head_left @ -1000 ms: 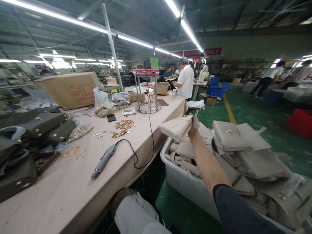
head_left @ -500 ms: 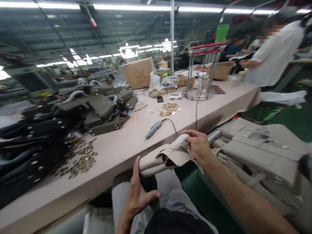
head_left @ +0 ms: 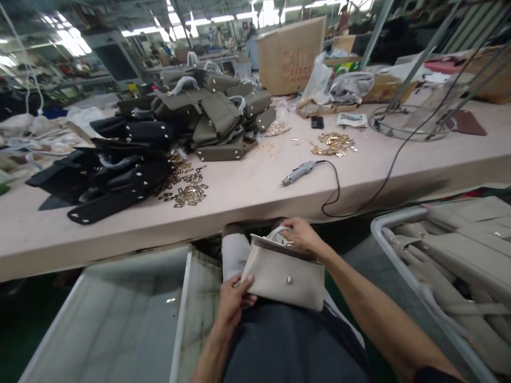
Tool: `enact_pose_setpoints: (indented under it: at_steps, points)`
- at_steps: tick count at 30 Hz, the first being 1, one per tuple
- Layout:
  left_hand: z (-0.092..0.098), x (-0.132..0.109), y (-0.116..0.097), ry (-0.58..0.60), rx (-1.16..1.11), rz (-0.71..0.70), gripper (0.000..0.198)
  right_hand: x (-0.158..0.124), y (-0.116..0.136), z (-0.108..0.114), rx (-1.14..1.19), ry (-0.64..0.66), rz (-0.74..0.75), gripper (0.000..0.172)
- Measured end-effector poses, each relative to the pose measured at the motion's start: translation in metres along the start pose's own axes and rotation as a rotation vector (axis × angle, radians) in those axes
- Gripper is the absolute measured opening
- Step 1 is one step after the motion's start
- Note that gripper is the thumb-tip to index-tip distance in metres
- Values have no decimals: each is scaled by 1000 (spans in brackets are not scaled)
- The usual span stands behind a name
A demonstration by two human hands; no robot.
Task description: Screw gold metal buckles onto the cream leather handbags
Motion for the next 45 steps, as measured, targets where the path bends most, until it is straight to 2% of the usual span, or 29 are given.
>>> enact_pose_setpoints:
  at_steps: [2, 3, 6, 7, 8, 9, 10, 13, 14, 16, 18, 22, 27, 30, 35, 40, 43, 44, 45]
  points:
    - [13, -7, 12, -30, 123, 37, 69, 9, 2, -34, -95, 84, 46, 19]
    - [24, -12, 7, -88, 245, 4, 66, 13, 3, -49, -114, 114, 58, 21]
    - [60, -36, -41, -428, 620, -205, 56, 23, 5, -80, -118, 132, 68, 26]
    - [66, -43, -57, -508, 657, -268, 54, 26, 6, -87, -100, 125, 70, 27]
    - [67, -44, -68, -520, 626, -303, 52, 29, 8, -93, -74, 122, 74, 28]
    - [63, -38, -73, -465, 539, -304, 52, 32, 11, -99, -46, 126, 82, 28]
    - [54, -26, -73, -352, 413, -273, 53, 34, 15, -104, -19, 134, 95, 29]
    - [7, 8, -63, 12, 63, -101, 56, 39, 28, -114, 35, 147, 152, 30]
    - [-9, 15, -60, 97, -10, -49, 55, 41, 31, -115, 41, 145, 168, 30]
    - [-31, 25, -55, 175, -125, 3, 48, 44, 33, -116, 55, 127, 174, 30]
    - [-41, 30, -51, 159, -230, -9, 42, 47, 27, -115, 92, 110, 139, 30]
    - [-41, 33, -34, 75, -356, -55, 42, 46, 9, -115, 168, 83, 58, 30]
    - [-44, 45, -8, 65, -335, -41, 39, 35, -5, -126, 108, 58, 32, 30]
    - [-47, 56, -4, 41, -296, -87, 40, 31, -14, -123, 65, -9, 34, 34]
    - [-53, 59, 2, 6, -330, -137, 45, 24, -10, -123, 77, 24, 104, 37]
    - [-46, 70, 10, -36, -375, -108, 49, 33, -7, -130, 9, 47, 106, 33]
    - [-43, 78, 9, -41, -333, -92, 49, 36, 10, -111, -35, -1, 157, 37]
    - [-44, 81, 8, -13, -293, -83, 48, 38, 19, -98, -43, -30, 202, 40]
    - [-38, 83, 4, -48, -272, -115, 45, 40, 29, -83, -46, -58, 256, 43]
Point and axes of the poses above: each hand's wrist, its own x-axis towards the middle knuckle, its own z-axis out of the back of the hand, y = z × x, the point moved 10 cm from there along x, towards the middle knuckle, and after that the axes turned 6 degrees about y, right-handed, at the moved point
